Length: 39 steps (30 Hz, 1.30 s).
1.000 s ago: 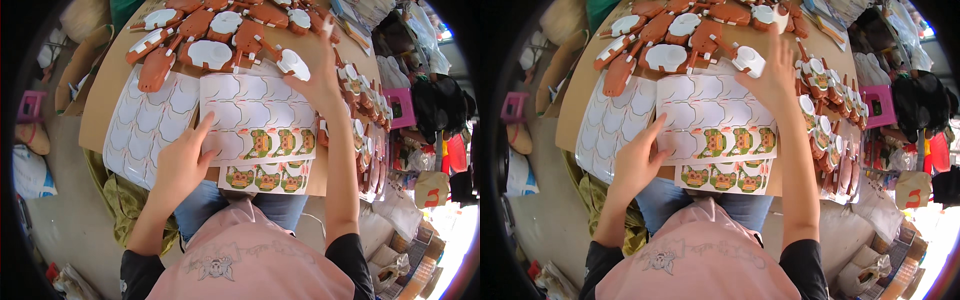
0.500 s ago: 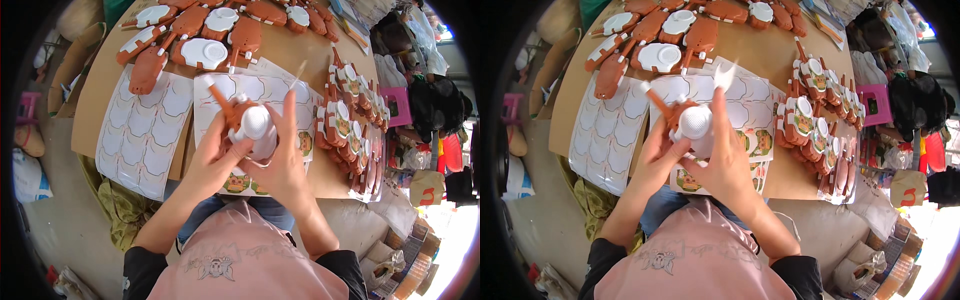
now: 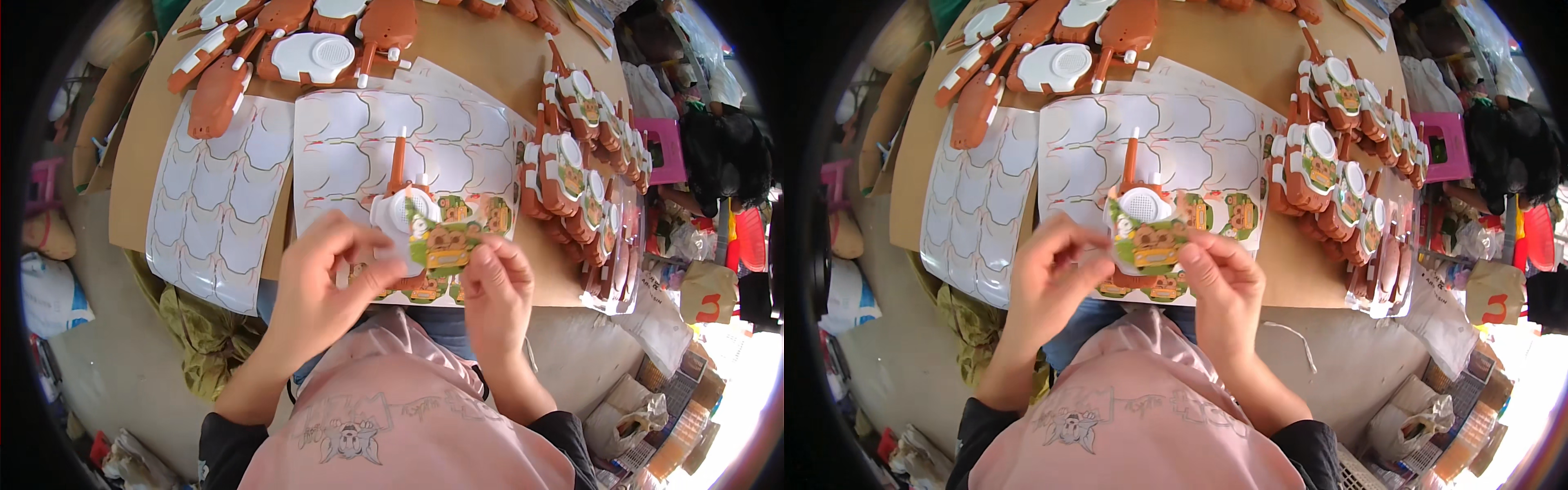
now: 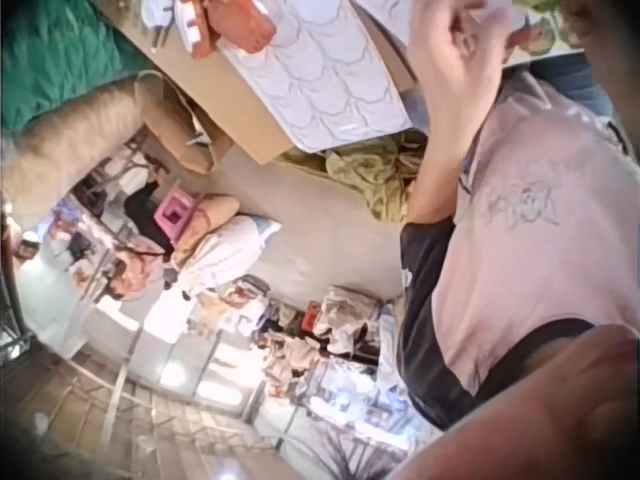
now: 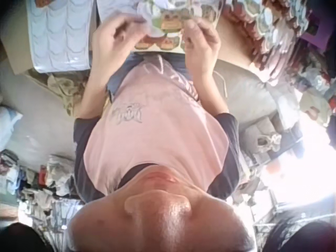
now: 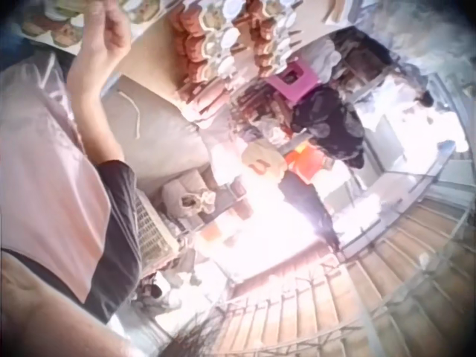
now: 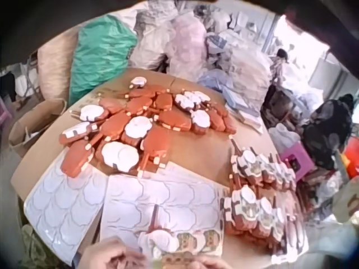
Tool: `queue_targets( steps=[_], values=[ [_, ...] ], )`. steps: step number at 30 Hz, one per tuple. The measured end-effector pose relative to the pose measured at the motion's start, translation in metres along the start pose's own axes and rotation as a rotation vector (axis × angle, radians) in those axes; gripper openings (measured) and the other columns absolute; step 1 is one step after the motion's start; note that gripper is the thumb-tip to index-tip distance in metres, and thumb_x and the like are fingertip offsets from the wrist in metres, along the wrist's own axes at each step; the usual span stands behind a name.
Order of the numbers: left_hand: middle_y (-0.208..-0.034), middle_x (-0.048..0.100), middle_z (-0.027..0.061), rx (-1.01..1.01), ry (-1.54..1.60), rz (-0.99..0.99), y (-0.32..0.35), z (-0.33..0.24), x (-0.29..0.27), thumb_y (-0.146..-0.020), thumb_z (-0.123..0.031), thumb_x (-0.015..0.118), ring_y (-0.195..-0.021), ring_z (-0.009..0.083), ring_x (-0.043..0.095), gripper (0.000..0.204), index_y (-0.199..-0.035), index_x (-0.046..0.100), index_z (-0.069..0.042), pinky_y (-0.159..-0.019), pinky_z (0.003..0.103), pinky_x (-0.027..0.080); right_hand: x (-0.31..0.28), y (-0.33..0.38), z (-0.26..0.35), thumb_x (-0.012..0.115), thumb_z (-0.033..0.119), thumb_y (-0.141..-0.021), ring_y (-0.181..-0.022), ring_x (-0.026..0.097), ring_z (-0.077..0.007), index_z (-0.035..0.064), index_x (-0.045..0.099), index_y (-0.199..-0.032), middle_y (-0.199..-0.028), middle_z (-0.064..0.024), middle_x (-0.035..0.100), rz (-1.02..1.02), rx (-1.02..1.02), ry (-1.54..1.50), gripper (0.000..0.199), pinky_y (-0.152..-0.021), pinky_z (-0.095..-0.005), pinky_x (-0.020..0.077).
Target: Peeling decorative stickers from a sheet and applying them to plastic toy walkie-talkie housings.
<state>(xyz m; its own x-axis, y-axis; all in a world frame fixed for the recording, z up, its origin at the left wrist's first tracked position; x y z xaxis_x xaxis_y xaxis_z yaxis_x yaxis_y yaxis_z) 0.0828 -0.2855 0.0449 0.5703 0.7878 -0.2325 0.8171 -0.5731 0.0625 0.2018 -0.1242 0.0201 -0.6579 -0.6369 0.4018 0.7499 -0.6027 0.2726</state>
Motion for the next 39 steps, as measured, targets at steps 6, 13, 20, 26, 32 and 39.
queue_targets(
  steps=[6,13,20,26,32,39],
  values=[
    [-0.073,0.045,-0.0023,-0.143,0.262,-0.001,0.021,0.019,0.010,-0.081,-0.012,0.076,-0.063,0.0062,0.037,0.015,-0.083,0.065,-0.002,-0.055,0.022,0.028,0.011,0.025,-0.006,0.069,-0.004,-0.086,-0.080,0.060,-0.0061,-0.0015,0.064,-0.104,-0.092,-0.0037,0.066,0.055,-0.067,0.073,0.019,-0.069,-0.0194,0.0490],
    [-0.072,0.047,-0.0030,-0.136,0.164,-0.060,0.022,0.022,0.003,-0.081,-0.008,0.074,-0.062,0.0053,0.036,0.012,-0.086,0.065,-0.003,-0.056,0.022,0.027,0.008,0.024,-0.009,0.071,-0.005,-0.083,-0.077,0.060,-0.0071,-0.0009,0.061,-0.098,-0.087,-0.0022,0.064,0.117,-0.013,0.197,0.018,-0.071,-0.0201,0.0488],
    [-0.074,0.047,-0.0037,-0.159,0.247,-0.057,0.023,0.024,0.003,-0.083,-0.006,0.072,-0.064,0.0042,0.036,0.008,-0.083,0.064,-0.003,-0.057,0.021,0.027,0.009,0.020,-0.011,0.071,-0.006,-0.083,-0.061,0.046,0.0009,-0.0013,0.062,-0.103,-0.084,0.0010,0.063,0.155,-0.083,0.349,0.022,-0.053,-0.0150,0.0337],
    [-0.074,0.047,-0.0040,-0.153,0.245,-0.078,0.022,0.024,-0.002,-0.083,-0.004,0.071,-0.065,0.0040,0.036,0.008,-0.081,0.064,-0.002,-0.057,0.020,0.027,-0.003,0.005,-0.015,0.072,0.003,-0.085,-0.058,0.043,0.0011,-0.0003,0.059,-0.104,-0.084,0.0000,0.065,0.114,0.085,0.321,0.023,-0.051,-0.0151,0.0322],
    [-0.074,0.048,-0.0033,-0.200,0.280,-0.024,0.017,0.027,0.005,-0.084,-0.003,0.070,-0.065,0.0033,0.037,0.008,-0.081,0.063,-0.001,-0.058,0.019,0.029,0.006,0.004,-0.017,0.071,0.004,-0.087,-0.066,0.048,0.0012,-0.0004,0.062,-0.095,-0.081,0.0018,0.062,0.177,0.109,0.382,0.014,-0.055,-0.0143,0.0355],
    [-0.078,0.051,-0.0023,-0.249,0.381,-0.014,0.017,0.033,0.006,-0.086,0.000,0.069,-0.066,0.0025,0.041,0.006,-0.083,0.063,0.002,-0.059,0.018,0.032,0.003,0.002,-0.025,0.070,0.004,-0.088,-0.069,0.053,-0.0001,-0.0002,0.063,-0.088,-0.081,0.0019,0.061,0.129,0.183,0.293,0.008,-0.057,-0.0146,0.0394]
  ],
)
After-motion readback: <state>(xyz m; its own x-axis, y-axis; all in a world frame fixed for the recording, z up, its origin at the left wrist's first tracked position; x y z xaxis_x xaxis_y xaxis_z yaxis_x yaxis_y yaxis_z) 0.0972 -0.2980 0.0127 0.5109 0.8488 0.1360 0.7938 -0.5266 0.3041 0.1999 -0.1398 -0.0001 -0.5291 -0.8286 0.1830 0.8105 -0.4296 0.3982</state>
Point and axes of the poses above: each hand's wrist, its own y-axis away from the middle knuckle, its own x-axis out of the palm, z = x × y, the point moved 9 cm from there along -y, towards the middle knuckle
